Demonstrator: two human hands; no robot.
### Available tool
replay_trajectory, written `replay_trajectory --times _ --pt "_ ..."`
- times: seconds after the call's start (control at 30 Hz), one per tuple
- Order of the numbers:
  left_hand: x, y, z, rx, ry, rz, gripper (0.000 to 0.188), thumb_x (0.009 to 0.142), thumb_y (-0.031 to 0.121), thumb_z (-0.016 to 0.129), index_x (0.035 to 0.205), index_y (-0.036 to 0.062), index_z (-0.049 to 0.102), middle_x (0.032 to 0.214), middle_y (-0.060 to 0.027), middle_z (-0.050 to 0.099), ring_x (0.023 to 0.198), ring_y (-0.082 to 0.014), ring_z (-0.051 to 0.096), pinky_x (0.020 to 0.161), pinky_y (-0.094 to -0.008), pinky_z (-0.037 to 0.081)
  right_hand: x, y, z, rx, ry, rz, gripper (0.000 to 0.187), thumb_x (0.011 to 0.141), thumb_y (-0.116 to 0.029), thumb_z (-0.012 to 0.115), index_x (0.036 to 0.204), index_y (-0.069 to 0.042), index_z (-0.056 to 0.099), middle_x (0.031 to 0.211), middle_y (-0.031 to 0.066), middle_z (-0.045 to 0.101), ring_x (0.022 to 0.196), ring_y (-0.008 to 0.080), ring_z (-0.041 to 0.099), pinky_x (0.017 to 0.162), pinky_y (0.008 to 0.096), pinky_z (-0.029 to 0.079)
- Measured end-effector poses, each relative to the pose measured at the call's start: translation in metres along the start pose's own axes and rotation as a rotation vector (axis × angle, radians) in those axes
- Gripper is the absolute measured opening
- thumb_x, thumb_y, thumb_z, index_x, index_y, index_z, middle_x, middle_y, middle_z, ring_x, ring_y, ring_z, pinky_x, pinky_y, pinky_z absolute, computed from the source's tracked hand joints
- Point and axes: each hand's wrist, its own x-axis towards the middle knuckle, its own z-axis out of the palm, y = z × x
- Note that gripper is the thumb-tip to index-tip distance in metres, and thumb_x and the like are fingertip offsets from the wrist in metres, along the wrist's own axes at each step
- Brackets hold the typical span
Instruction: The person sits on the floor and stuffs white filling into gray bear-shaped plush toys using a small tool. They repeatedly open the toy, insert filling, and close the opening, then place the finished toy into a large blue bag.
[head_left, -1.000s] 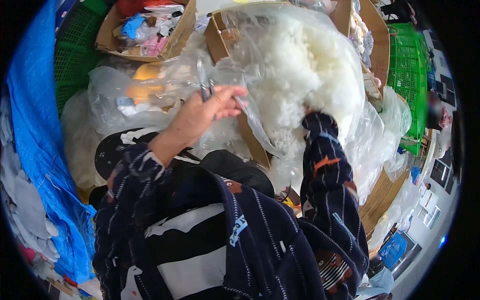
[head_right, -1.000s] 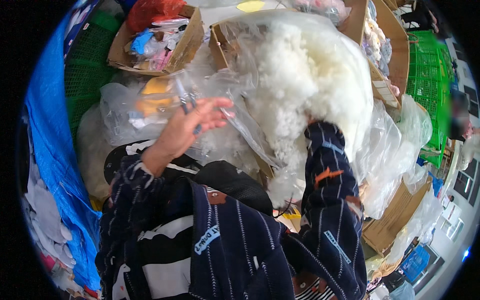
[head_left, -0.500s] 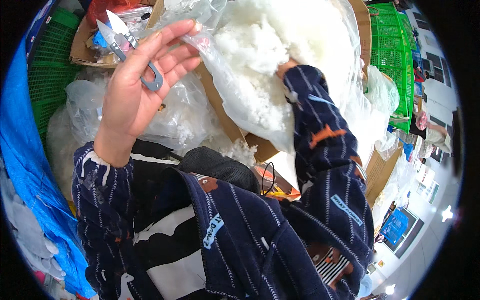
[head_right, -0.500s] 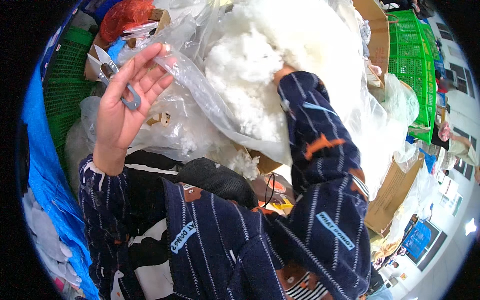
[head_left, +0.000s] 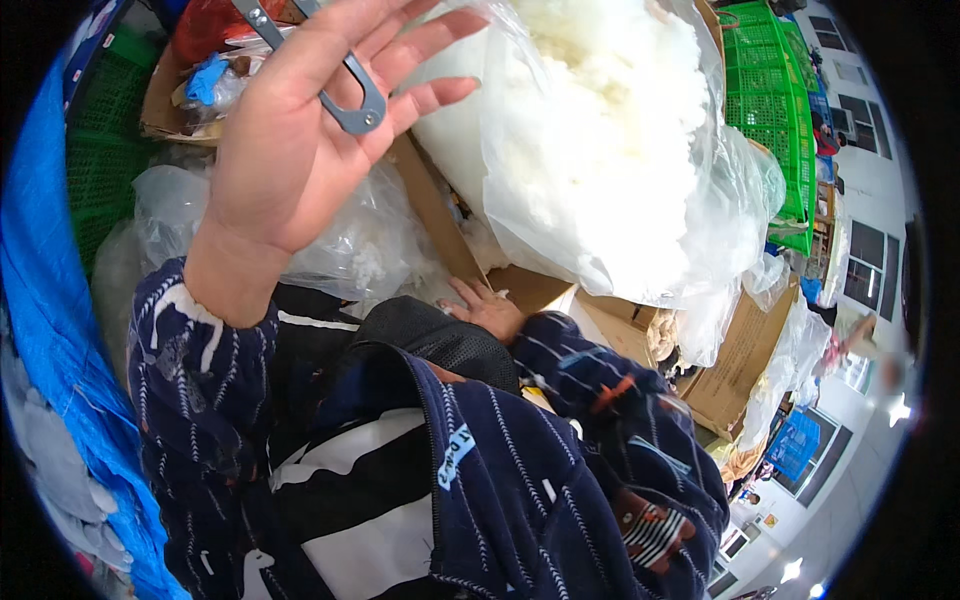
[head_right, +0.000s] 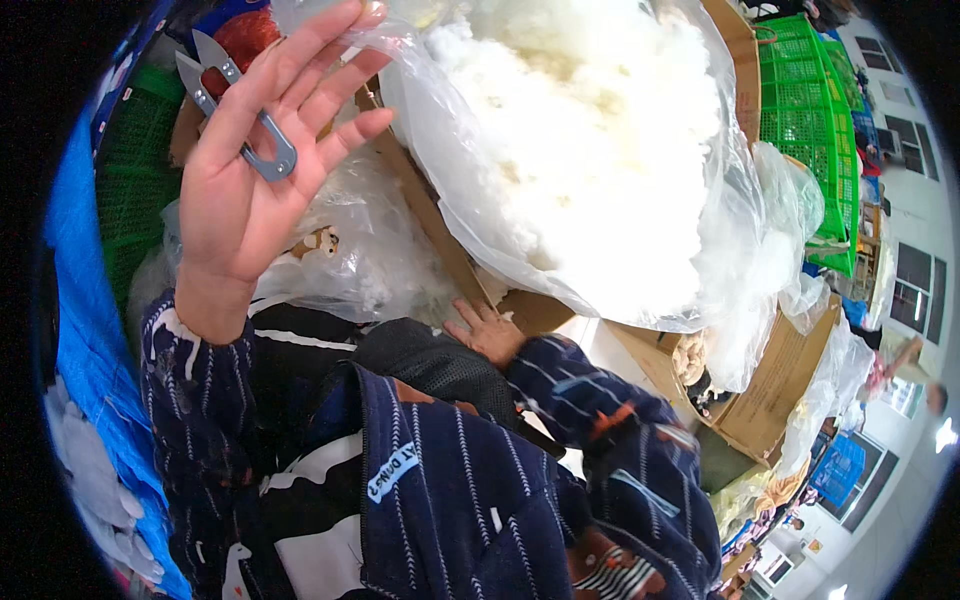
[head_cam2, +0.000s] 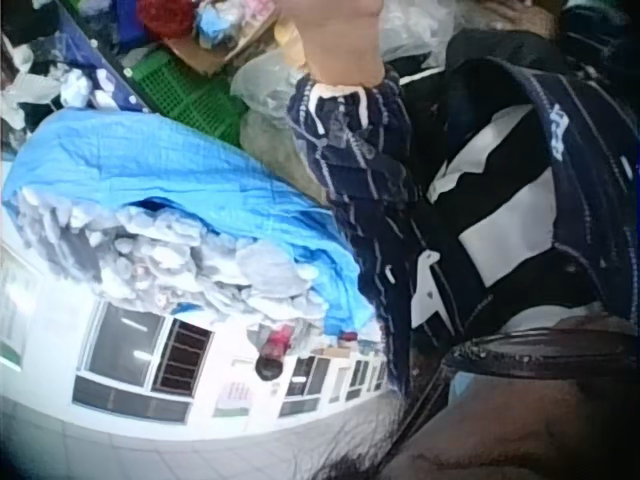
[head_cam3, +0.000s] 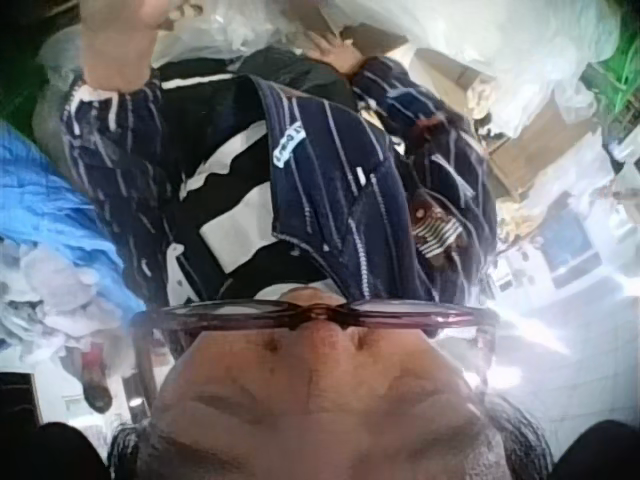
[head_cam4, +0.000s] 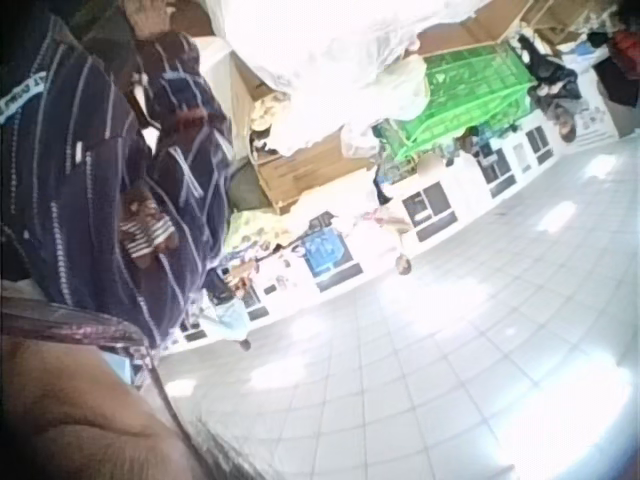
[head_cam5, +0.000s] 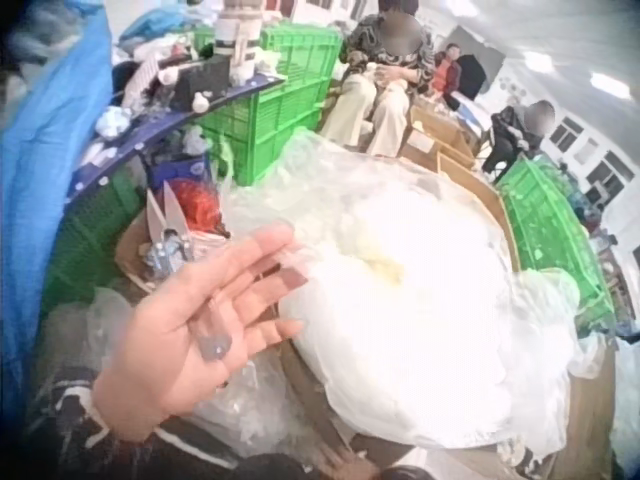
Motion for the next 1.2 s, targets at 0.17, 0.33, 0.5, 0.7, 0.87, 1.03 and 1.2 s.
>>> replay_trajectory --times 0.17,0.33,0.5,0.7,0.87,1.03,1.2 --pt "-0.008 -0.006 -0.014 0.155 -0.044 0.079 0.049 0.098 0.03 0.024 0.138 0.0007 0.028 0.143 -0.0149 0.029 0.129 -0.0287 0.033 0.098 -0.04 0.038 0.032 0.043 0.062 -0.059 -0.483 -0.063 0.028 0.082 -0.03 0.051 0.095 -0.011 0.065 0.089 0.0159 0.062 0.083 0.0336 0.063 0.072 0.0431 0.05" --pt "-0.017 -0.012 -0.03 0.198 -0.031 0.052 0.052 0.098 0.033 0.024 0.139 0.001 0.026 0.144 -0.0143 0.027 0.129 -0.0275 0.032 0.099 -0.0403 0.036 0.016 0.027 -0.006 0.147 -0.356 0.094 0.025 0.082 -0.027 0.053 0.092 -0.008 0.066 0.086 0.0154 0.065 0.083 0.0301 0.063 0.072 0.0416 0.049" --pt "-0.014 -0.011 -0.022 0.131 -0.012 0.108 0.055 0.098 0.036 0.024 0.141 0.0017 0.022 0.146 -0.0147 0.022 0.133 -0.0273 0.025 0.101 -0.0408 0.034 0.006 0.072 -0.061 0.646 0.229 0.586 0.026 0.083 -0.027 0.054 0.098 -0.008 0.064 0.093 0.0152 0.064 0.085 0.0305 0.061 0.076 0.0403 0.048" --pt "-0.018 -0.011 -0.034 0.218 -0.084 0.01 0.057 0.097 0.036 0.025 0.141 0.0016 0.018 0.147 -0.0151 0.02 0.132 -0.0276 0.027 0.1 -0.0397 0.037 0.076 0.186 -0.012 0.3 0.358 0.754 0.026 0.084 -0.026 0.053 0.099 -0.007 0.063 0.094 0.0146 0.064 0.086 0.0304 0.06 0.077 0.0398 0.048" --pt "-0.023 -0.017 -0.031 0.269 0.066 -0.013 0.057 0.097 0.037 0.026 0.141 0.0008 0.019 0.146 -0.0156 0.022 0.13 -0.0287 0.031 0.097 -0.0392 0.039 0.103 0.211 0.007 0.156 0.24 0.792 0.025 0.085 -0.025 0.053 0.1 -0.007 0.063 0.094 0.0141 0.064 0.086 0.0304 0.06 0.078 0.0394 0.047" --pt "-0.026 -0.02 -0.037 0.261 -0.003 -0.006 0.056 0.097 0.036 0.026 0.14 0.0004 0.022 0.144 -0.0169 0.025 0.127 -0.0295 0.035 0.095 -0.0382 0.04 0.088 0.197 -0.008 0.176 0.207 0.741 0.025 0.086 -0.024 0.053 0.101 -0.006 0.062 0.095 0.0136 0.064 0.087 0.0303 0.059 0.079 0.039 0.047" --pt "-0.032 -0.015 -0.037 0.3 0.024 0.002 0.054 0.097 0.035 0.024 0.139 0.0008 0.025 0.143 -0.0149 0.029 0.124 -0.0278 0.038 0.094 -0.0371 0.04 0.052 0.123 -0.054 0.38 0.176 0.595 0.024 0.087 -0.023 0.053 0.102 -0.006 0.062 0.095 0.0131 0.064 0.087 0.0302 0.059 0.08 0.0386 0.046"
